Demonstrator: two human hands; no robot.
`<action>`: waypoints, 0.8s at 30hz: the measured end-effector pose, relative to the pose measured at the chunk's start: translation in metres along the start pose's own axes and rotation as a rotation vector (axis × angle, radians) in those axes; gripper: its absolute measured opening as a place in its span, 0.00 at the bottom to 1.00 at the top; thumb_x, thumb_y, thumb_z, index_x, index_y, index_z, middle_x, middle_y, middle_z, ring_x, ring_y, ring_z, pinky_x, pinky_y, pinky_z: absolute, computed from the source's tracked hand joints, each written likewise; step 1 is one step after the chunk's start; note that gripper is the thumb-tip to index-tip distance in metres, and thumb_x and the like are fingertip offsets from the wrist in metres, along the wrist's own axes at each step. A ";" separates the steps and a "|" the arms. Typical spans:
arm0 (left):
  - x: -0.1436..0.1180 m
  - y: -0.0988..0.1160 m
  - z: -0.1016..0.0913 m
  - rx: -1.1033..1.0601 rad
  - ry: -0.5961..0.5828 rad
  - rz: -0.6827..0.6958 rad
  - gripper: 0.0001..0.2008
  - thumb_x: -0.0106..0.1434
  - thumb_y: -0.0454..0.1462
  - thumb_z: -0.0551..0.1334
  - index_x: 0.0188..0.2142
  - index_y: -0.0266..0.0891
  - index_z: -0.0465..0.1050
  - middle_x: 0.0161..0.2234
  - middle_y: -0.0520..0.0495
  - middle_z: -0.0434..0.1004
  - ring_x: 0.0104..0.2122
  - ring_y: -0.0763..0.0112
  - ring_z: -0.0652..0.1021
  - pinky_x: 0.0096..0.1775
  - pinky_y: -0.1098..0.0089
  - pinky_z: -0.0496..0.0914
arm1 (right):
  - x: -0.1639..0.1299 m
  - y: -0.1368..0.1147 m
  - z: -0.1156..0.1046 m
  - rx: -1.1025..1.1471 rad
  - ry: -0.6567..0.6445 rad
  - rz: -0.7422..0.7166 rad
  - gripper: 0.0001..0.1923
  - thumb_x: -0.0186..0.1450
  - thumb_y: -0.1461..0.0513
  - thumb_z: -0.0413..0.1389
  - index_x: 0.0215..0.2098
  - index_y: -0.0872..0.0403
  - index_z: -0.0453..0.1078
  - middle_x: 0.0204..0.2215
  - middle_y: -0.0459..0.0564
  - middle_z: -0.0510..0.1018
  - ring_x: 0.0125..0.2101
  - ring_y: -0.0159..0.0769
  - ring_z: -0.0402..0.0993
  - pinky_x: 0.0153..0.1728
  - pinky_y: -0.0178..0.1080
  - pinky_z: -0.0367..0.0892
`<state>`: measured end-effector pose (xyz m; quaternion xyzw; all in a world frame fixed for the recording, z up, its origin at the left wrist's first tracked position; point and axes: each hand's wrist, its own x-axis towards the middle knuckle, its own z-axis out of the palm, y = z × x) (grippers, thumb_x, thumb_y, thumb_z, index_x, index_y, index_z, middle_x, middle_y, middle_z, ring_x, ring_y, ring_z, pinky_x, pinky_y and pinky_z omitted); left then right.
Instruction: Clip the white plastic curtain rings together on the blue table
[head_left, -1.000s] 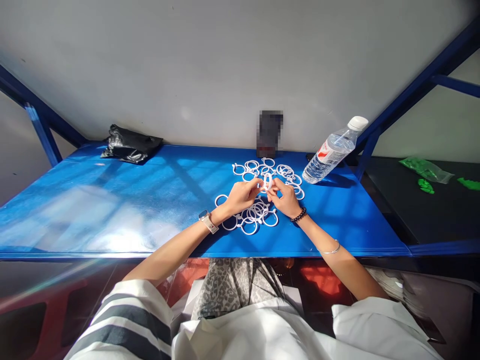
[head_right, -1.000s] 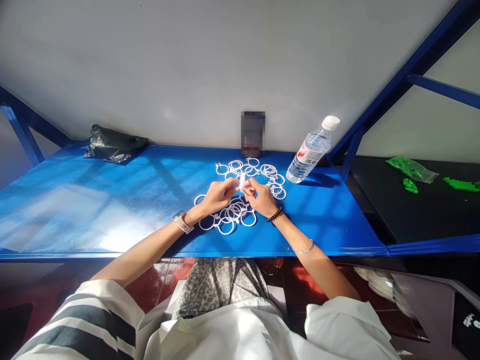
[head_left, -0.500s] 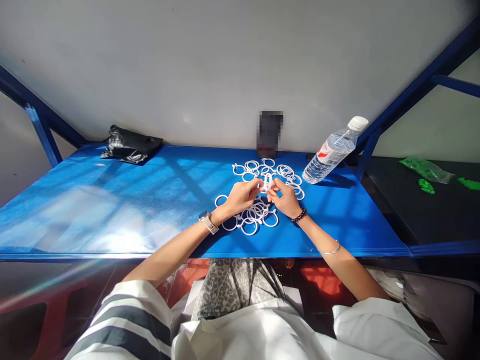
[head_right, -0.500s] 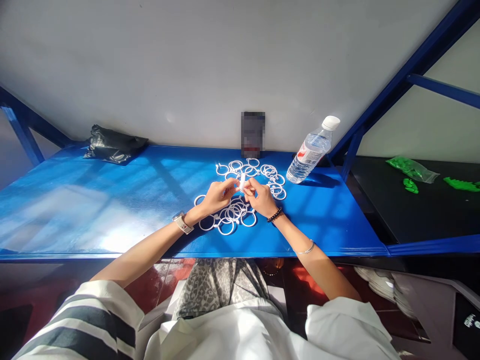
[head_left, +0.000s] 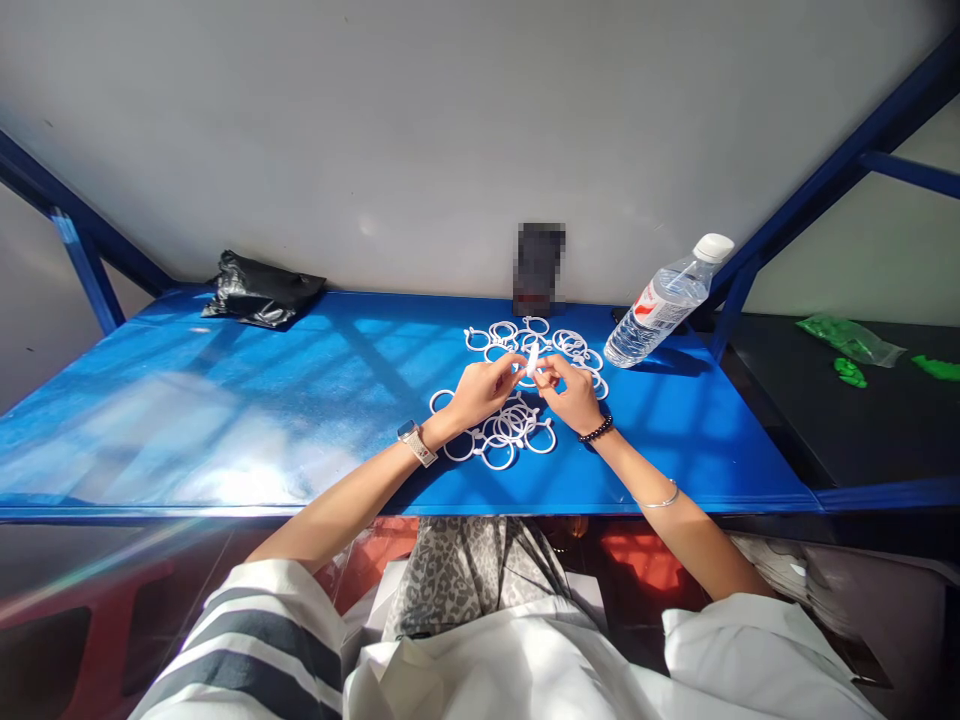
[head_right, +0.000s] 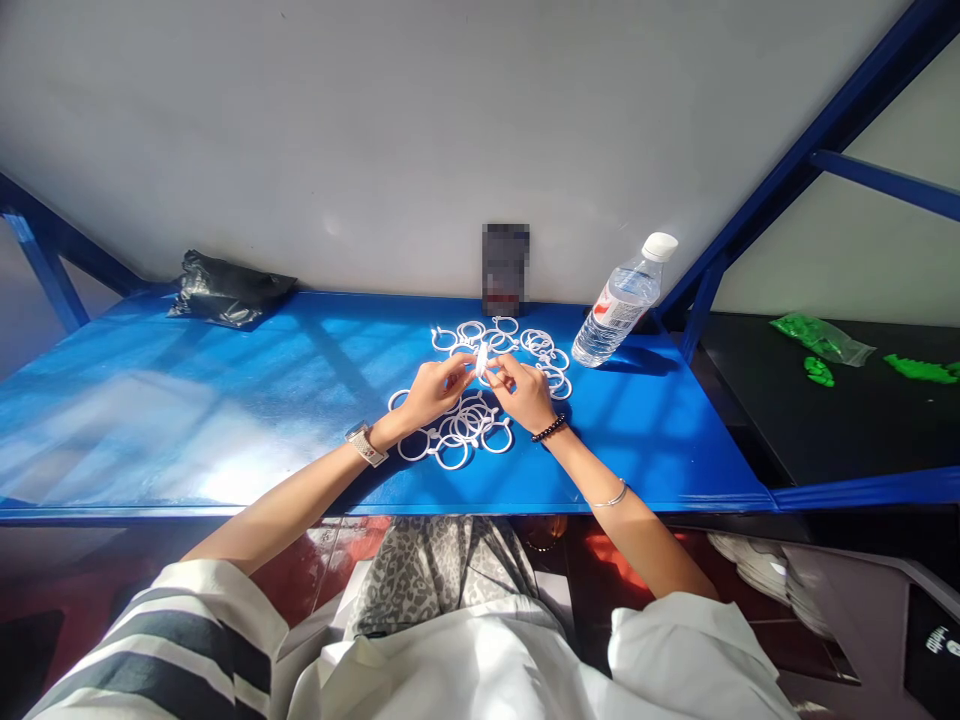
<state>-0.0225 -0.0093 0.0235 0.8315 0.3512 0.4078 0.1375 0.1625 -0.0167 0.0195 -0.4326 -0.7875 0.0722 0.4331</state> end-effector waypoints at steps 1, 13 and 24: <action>0.000 -0.001 0.001 0.002 0.004 0.008 0.14 0.70 0.43 0.50 0.42 0.37 0.69 0.17 0.57 0.62 0.16 0.79 0.61 0.22 0.76 0.53 | 0.000 0.000 0.000 -0.009 0.007 -0.002 0.03 0.64 0.60 0.53 0.34 0.51 0.68 0.18 0.43 0.73 0.20 0.34 0.71 0.25 0.35 0.66; -0.002 -0.003 0.002 -0.018 -0.022 -0.006 0.12 0.69 0.40 0.51 0.37 0.36 0.70 0.18 0.56 0.63 0.17 0.79 0.61 0.23 0.75 0.53 | 0.000 -0.001 0.001 -0.023 0.030 -0.004 0.02 0.63 0.60 0.55 0.33 0.50 0.68 0.16 0.42 0.71 0.19 0.32 0.69 0.24 0.35 0.65; -0.001 -0.003 0.002 -0.015 -0.009 -0.006 0.10 0.68 0.39 0.51 0.34 0.37 0.66 0.18 0.56 0.61 0.17 0.79 0.61 0.22 0.75 0.51 | 0.000 0.000 0.001 -0.046 0.037 -0.035 0.02 0.64 0.61 0.54 0.32 0.50 0.68 0.16 0.42 0.69 0.19 0.32 0.68 0.24 0.35 0.64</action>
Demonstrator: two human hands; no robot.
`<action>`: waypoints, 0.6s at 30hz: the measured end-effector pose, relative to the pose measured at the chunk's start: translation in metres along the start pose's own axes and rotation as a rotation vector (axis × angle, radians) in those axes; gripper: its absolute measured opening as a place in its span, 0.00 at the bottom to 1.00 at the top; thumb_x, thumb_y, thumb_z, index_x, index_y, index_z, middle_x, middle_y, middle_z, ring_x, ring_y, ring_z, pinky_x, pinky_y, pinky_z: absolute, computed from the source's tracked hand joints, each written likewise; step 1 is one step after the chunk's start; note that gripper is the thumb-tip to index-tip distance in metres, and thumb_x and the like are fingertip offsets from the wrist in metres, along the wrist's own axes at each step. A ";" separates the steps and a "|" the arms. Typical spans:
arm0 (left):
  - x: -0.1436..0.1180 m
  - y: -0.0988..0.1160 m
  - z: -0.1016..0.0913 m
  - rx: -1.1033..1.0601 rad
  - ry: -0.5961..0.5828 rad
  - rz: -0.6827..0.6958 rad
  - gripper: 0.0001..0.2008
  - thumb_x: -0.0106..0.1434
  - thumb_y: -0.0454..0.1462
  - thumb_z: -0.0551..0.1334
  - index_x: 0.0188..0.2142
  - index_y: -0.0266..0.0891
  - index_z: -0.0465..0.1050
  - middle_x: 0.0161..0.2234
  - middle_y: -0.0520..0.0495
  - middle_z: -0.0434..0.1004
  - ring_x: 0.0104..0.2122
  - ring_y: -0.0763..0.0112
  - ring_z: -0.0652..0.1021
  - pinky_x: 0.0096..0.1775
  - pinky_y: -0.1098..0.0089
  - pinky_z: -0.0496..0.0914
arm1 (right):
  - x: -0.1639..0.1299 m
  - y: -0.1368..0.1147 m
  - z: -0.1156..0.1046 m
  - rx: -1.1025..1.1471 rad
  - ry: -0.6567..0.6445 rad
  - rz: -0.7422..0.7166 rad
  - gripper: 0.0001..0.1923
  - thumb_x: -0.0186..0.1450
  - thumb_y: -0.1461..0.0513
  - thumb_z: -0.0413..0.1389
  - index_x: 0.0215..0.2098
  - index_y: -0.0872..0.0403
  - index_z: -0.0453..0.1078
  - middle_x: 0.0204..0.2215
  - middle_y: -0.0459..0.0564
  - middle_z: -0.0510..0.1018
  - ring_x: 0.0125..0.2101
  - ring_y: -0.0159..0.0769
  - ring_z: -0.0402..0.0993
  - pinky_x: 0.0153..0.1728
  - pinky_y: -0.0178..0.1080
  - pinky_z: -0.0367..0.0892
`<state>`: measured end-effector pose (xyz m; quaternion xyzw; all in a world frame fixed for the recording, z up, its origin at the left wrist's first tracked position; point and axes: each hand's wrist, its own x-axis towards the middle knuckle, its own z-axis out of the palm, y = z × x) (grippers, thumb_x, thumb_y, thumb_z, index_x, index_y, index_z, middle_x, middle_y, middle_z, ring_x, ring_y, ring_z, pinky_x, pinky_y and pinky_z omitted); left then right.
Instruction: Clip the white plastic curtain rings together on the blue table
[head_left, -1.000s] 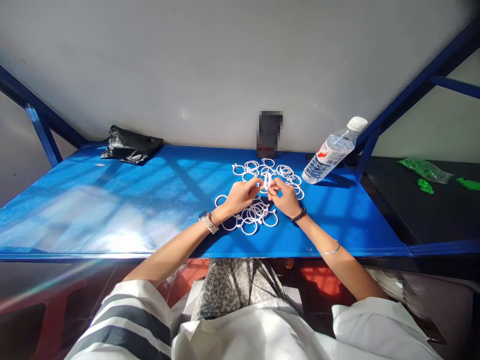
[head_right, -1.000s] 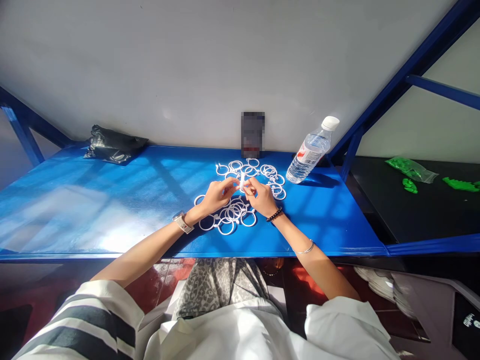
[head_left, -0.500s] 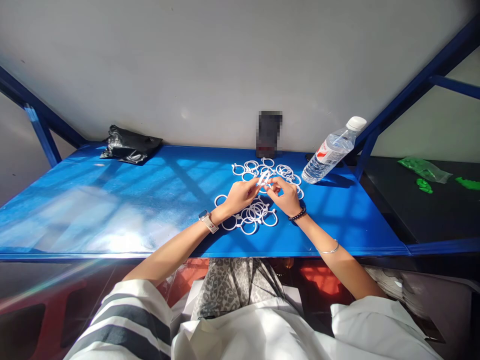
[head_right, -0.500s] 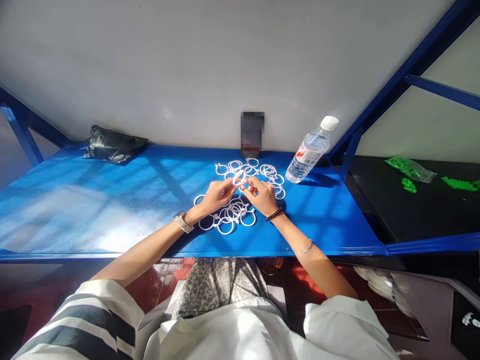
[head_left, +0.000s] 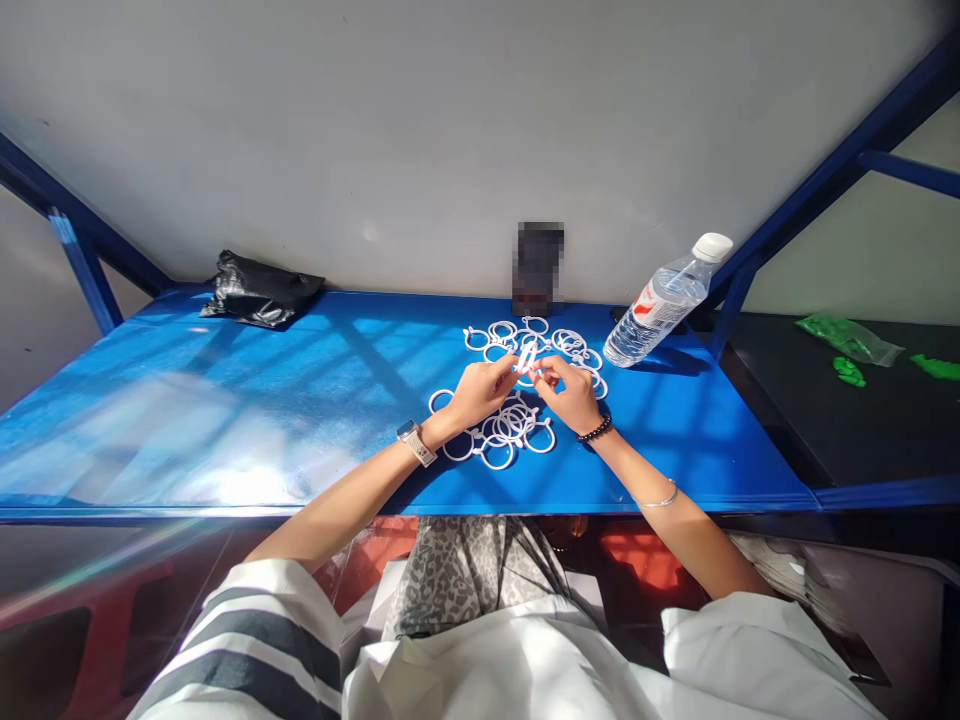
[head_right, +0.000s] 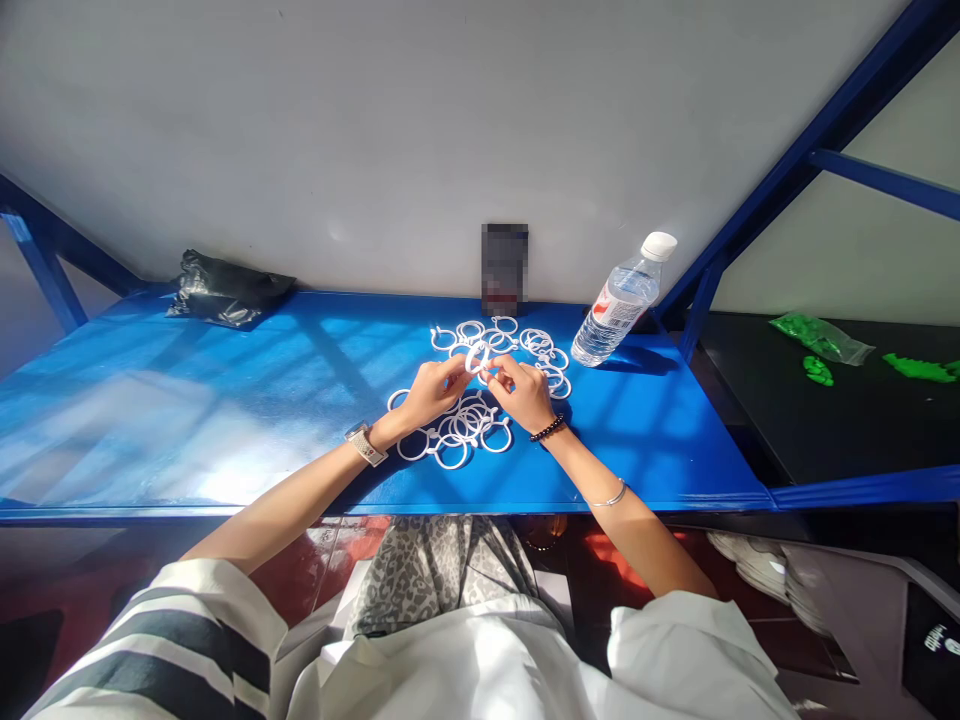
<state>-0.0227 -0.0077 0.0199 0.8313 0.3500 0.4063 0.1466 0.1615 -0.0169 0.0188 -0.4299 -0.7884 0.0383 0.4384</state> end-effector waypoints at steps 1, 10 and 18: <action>0.000 0.000 0.000 -0.001 0.003 0.006 0.10 0.68 0.39 0.51 0.34 0.37 0.66 0.17 0.56 0.61 0.17 0.79 0.61 0.22 0.75 0.51 | 0.000 0.000 0.000 -0.002 -0.005 0.000 0.02 0.64 0.61 0.54 0.32 0.50 0.68 0.16 0.42 0.69 0.19 0.32 0.68 0.24 0.35 0.64; -0.001 -0.001 0.000 0.022 0.002 0.036 0.09 0.68 0.37 0.51 0.32 0.38 0.63 0.17 0.57 0.59 0.16 0.79 0.58 0.22 0.75 0.50 | -0.001 0.001 0.000 0.015 -0.039 -0.001 0.03 0.65 0.61 0.54 0.33 0.51 0.68 0.16 0.42 0.70 0.19 0.33 0.70 0.24 0.35 0.64; -0.001 -0.003 0.002 0.049 0.028 0.070 0.08 0.67 0.36 0.51 0.31 0.38 0.62 0.16 0.58 0.57 0.15 0.79 0.56 0.21 0.75 0.48 | -0.001 0.000 -0.002 0.044 -0.048 -0.008 0.03 0.65 0.62 0.53 0.34 0.52 0.68 0.16 0.42 0.72 0.20 0.34 0.72 0.24 0.34 0.65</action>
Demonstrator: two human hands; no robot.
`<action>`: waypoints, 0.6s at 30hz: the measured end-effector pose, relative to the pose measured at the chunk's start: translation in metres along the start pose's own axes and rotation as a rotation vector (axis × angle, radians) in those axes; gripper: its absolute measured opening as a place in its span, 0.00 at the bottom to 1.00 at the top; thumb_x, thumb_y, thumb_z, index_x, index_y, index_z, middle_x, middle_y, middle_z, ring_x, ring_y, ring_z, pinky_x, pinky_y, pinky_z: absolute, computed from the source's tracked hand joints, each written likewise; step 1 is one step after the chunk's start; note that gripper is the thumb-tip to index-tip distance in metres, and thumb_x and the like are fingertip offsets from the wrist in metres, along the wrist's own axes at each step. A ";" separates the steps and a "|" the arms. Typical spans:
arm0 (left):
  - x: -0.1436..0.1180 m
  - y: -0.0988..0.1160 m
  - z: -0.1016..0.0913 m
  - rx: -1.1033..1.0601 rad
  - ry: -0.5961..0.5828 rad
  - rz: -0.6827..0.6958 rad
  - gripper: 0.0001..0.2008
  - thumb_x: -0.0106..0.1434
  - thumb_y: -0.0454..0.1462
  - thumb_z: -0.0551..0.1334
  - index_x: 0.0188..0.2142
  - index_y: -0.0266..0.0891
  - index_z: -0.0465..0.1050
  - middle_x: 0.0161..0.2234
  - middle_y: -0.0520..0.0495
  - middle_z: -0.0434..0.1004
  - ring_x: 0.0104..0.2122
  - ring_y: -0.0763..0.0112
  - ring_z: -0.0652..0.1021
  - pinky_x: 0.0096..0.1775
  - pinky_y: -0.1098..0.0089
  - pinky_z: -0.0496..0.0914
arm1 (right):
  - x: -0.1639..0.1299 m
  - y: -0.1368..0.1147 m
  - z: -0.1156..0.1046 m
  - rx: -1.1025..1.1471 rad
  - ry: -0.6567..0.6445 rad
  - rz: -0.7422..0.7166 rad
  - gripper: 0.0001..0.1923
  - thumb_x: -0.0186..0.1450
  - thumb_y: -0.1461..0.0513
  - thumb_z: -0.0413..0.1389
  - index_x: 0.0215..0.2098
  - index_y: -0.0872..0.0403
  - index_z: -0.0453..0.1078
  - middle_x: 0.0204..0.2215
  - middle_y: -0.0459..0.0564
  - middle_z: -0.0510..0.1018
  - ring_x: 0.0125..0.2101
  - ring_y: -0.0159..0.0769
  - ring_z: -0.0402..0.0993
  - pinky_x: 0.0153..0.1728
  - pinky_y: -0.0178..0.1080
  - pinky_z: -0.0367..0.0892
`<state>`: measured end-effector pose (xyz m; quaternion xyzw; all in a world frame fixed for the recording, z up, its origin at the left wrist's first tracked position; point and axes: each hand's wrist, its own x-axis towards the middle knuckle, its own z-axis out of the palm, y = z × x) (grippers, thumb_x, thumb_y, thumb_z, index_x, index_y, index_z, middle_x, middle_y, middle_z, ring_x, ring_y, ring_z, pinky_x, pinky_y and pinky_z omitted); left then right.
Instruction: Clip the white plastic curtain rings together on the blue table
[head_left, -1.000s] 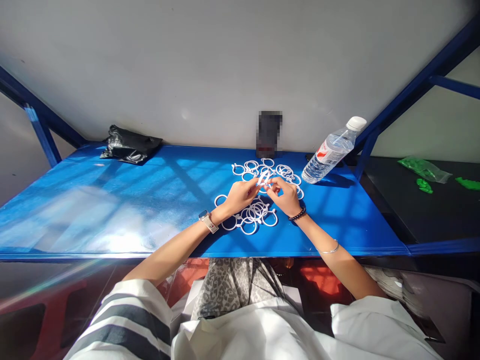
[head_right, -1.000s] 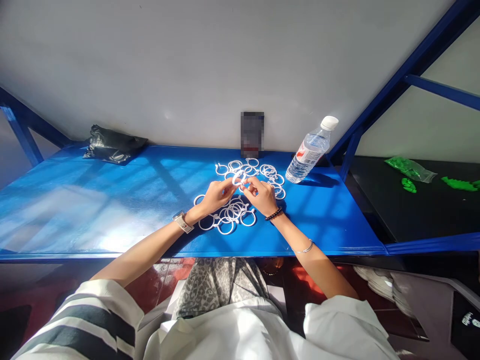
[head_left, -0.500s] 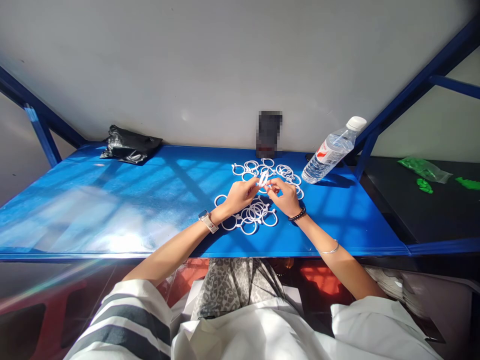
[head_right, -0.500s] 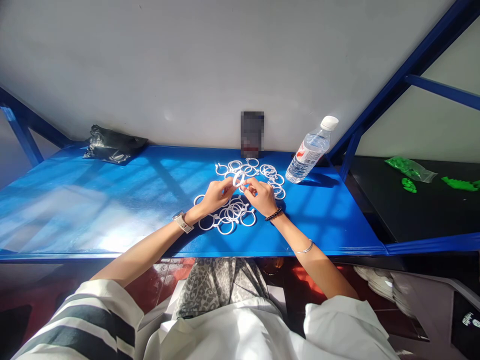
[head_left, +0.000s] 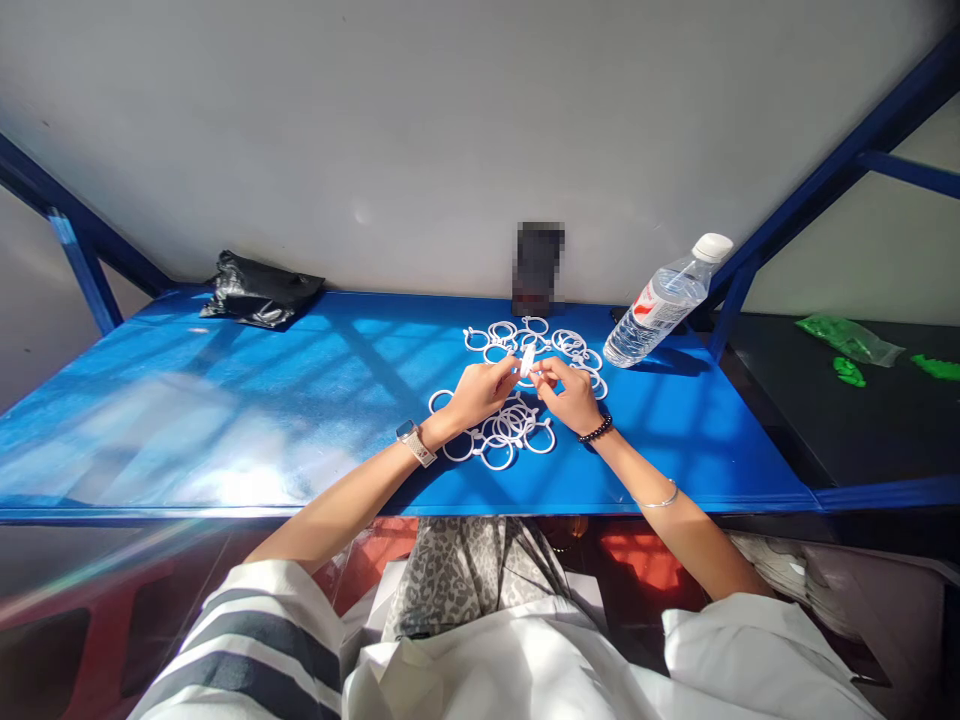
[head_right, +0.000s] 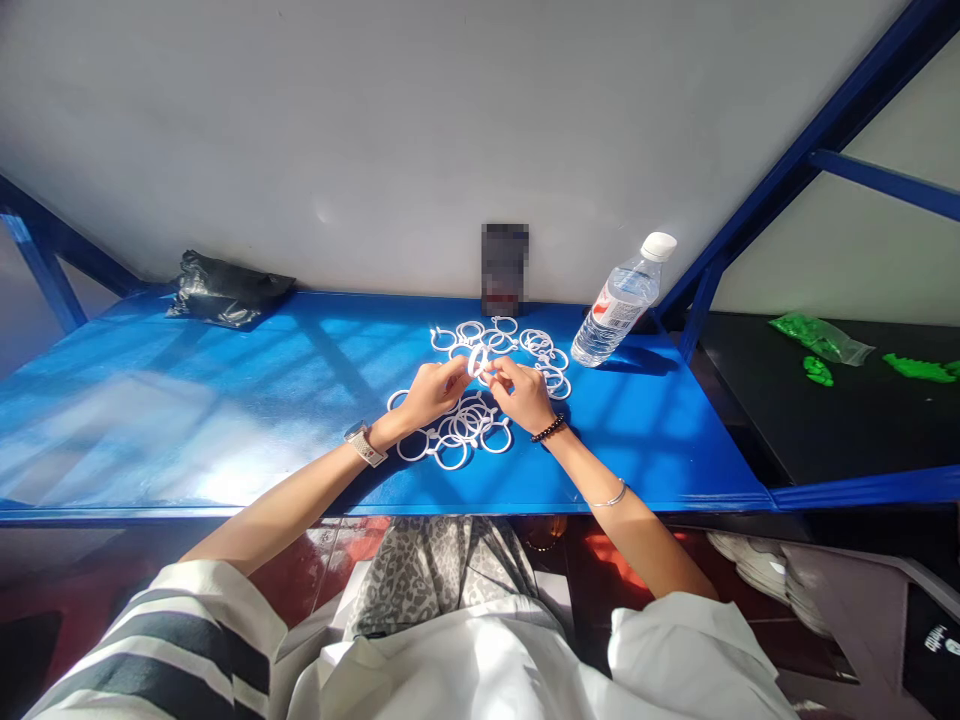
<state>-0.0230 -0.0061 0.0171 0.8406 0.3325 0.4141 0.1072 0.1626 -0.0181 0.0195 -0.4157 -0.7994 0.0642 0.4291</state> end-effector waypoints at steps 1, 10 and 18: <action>0.000 0.000 0.000 0.003 0.000 0.003 0.08 0.67 0.36 0.51 0.31 0.38 0.63 0.16 0.58 0.57 0.15 0.79 0.56 0.21 0.75 0.48 | 0.000 0.000 0.000 0.003 0.000 0.001 0.03 0.65 0.62 0.53 0.34 0.52 0.68 0.16 0.42 0.73 0.20 0.34 0.72 0.24 0.34 0.65; 0.000 -0.001 -0.001 0.027 -0.005 0.018 0.08 0.67 0.35 0.51 0.32 0.38 0.64 0.16 0.57 0.59 0.15 0.78 0.56 0.21 0.75 0.48 | 0.000 0.001 0.001 0.016 -0.004 0.008 0.02 0.65 0.63 0.53 0.34 0.52 0.68 0.17 0.42 0.74 0.20 0.34 0.73 0.25 0.35 0.66; 0.000 0.000 -0.002 0.024 -0.015 0.008 0.09 0.68 0.36 0.50 0.34 0.37 0.65 0.17 0.57 0.58 0.15 0.79 0.55 0.21 0.76 0.48 | 0.000 0.002 0.001 0.013 -0.013 -0.014 0.02 0.65 0.64 0.53 0.35 0.52 0.68 0.16 0.42 0.73 0.20 0.34 0.73 0.26 0.35 0.66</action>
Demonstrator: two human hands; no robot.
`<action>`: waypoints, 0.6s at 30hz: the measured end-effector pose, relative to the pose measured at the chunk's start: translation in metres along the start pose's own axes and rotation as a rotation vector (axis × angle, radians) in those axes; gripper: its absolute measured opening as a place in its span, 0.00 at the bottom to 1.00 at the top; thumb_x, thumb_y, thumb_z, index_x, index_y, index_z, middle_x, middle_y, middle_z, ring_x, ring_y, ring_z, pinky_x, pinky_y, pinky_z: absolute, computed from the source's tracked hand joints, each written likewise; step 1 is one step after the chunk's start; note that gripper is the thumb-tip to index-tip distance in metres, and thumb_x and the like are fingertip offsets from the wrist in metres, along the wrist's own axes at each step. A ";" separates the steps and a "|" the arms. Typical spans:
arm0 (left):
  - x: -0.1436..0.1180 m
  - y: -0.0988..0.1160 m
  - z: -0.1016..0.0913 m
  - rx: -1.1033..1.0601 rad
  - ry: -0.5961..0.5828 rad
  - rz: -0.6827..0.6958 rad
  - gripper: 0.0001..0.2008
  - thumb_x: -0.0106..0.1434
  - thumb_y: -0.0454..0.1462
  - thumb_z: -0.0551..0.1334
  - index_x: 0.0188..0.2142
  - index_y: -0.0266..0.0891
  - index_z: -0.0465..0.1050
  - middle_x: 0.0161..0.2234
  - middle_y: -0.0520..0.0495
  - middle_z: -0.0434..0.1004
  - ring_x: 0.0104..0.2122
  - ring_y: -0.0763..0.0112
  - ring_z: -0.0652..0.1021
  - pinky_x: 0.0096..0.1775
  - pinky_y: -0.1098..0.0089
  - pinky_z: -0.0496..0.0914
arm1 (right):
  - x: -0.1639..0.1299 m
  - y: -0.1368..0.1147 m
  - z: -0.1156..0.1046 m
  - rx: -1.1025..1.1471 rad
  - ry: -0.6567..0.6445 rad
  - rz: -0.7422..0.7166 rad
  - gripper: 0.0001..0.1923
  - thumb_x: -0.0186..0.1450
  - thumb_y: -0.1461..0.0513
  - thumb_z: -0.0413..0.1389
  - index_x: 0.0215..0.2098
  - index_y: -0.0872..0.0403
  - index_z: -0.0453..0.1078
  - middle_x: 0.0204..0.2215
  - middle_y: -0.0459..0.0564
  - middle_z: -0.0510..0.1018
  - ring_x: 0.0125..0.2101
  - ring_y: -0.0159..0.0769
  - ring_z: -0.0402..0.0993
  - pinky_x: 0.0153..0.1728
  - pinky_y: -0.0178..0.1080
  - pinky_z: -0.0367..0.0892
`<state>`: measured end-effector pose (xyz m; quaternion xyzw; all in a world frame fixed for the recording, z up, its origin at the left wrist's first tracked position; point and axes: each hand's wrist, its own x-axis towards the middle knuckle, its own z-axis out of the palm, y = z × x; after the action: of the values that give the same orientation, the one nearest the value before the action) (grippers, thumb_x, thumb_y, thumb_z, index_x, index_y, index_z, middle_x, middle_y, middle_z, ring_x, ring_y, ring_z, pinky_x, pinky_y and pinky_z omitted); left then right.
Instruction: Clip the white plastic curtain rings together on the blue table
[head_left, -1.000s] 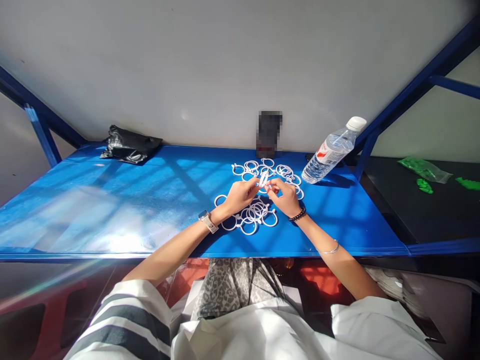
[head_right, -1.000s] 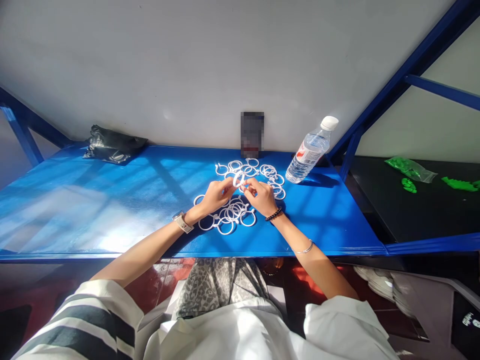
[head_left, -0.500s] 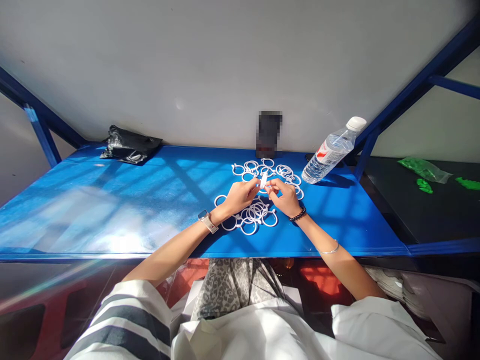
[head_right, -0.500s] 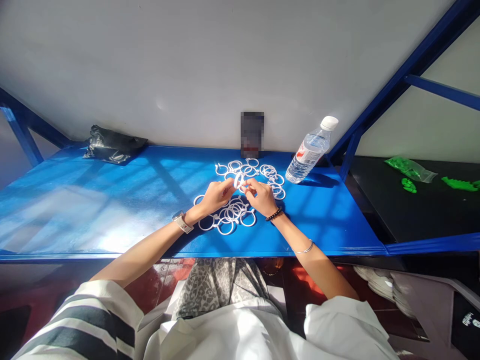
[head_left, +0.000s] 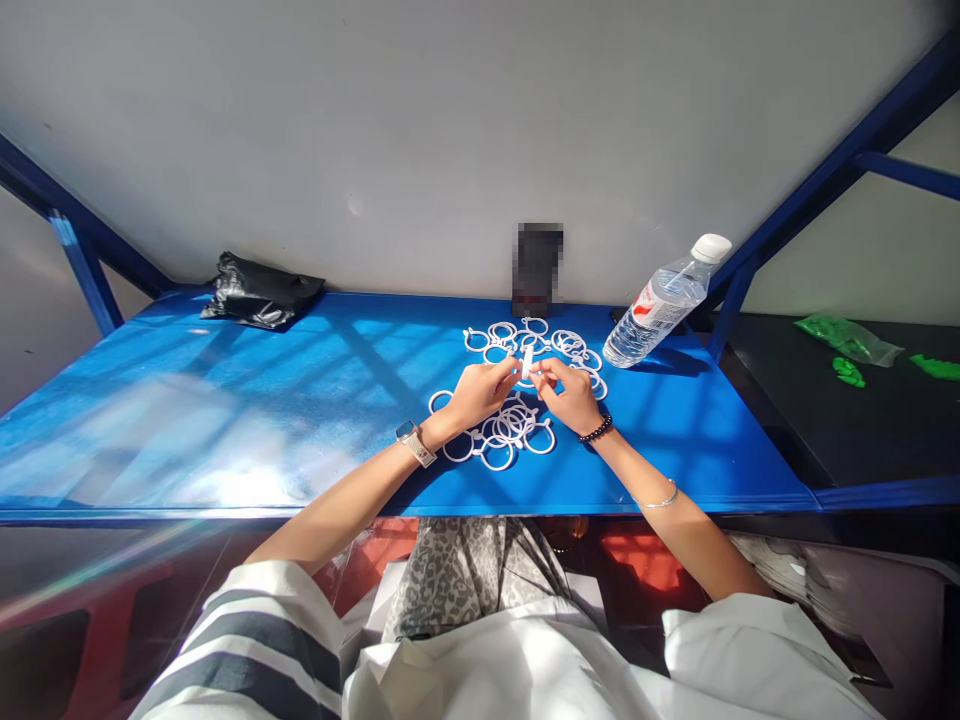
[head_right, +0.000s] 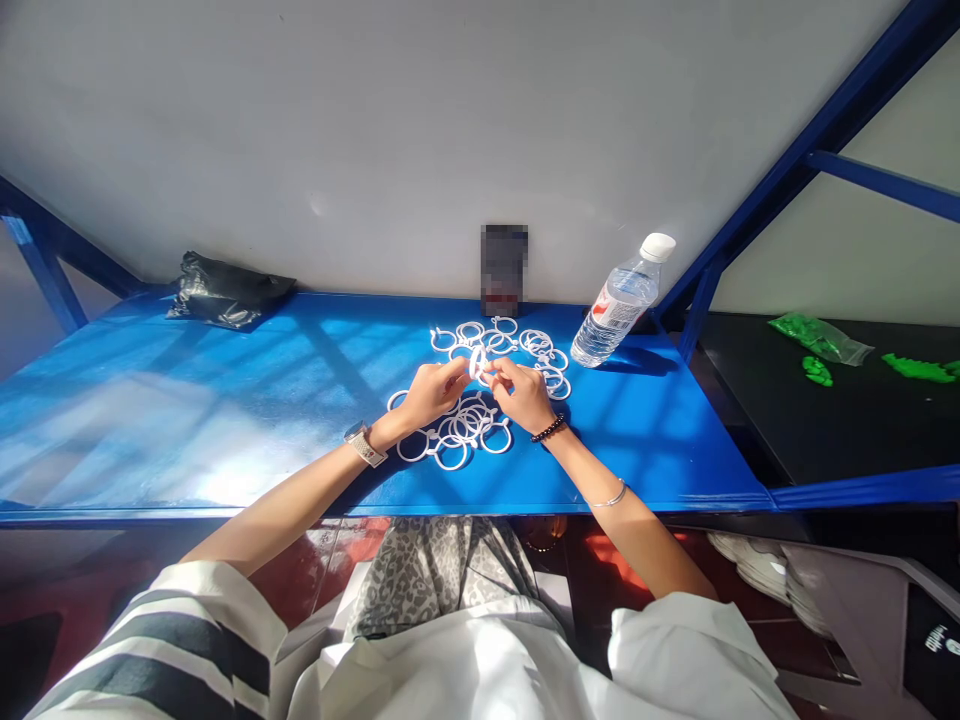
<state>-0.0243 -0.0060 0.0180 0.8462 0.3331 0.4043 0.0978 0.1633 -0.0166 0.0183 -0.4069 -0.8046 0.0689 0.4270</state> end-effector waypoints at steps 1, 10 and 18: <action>0.000 0.000 0.000 0.000 0.000 0.001 0.09 0.68 0.36 0.50 0.34 0.37 0.65 0.17 0.57 0.58 0.15 0.79 0.55 0.21 0.76 0.48 | 0.000 0.000 0.000 0.001 0.000 -0.001 0.02 0.65 0.64 0.53 0.35 0.52 0.68 0.16 0.42 0.74 0.20 0.34 0.73 0.25 0.35 0.66; 0.000 0.000 0.000 0.000 0.011 0.009 0.09 0.68 0.36 0.50 0.31 0.38 0.63 0.16 0.58 0.56 0.15 0.79 0.54 0.21 0.76 0.48 | 0.000 -0.001 -0.001 -0.013 -0.007 0.006 0.03 0.65 0.63 0.53 0.35 0.52 0.69 0.16 0.42 0.73 0.20 0.34 0.73 0.25 0.35 0.65; -0.002 -0.002 0.002 0.022 0.006 0.014 0.09 0.68 0.35 0.50 0.31 0.38 0.64 0.17 0.56 0.60 0.15 0.78 0.58 0.22 0.75 0.49 | 0.000 0.000 -0.001 0.020 -0.030 0.020 0.02 0.66 0.63 0.53 0.34 0.52 0.67 0.17 0.43 0.73 0.21 0.35 0.73 0.26 0.35 0.66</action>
<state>-0.0241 -0.0052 0.0145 0.8484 0.3320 0.4036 0.0846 0.1635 -0.0172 0.0188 -0.4095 -0.8060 0.0872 0.4184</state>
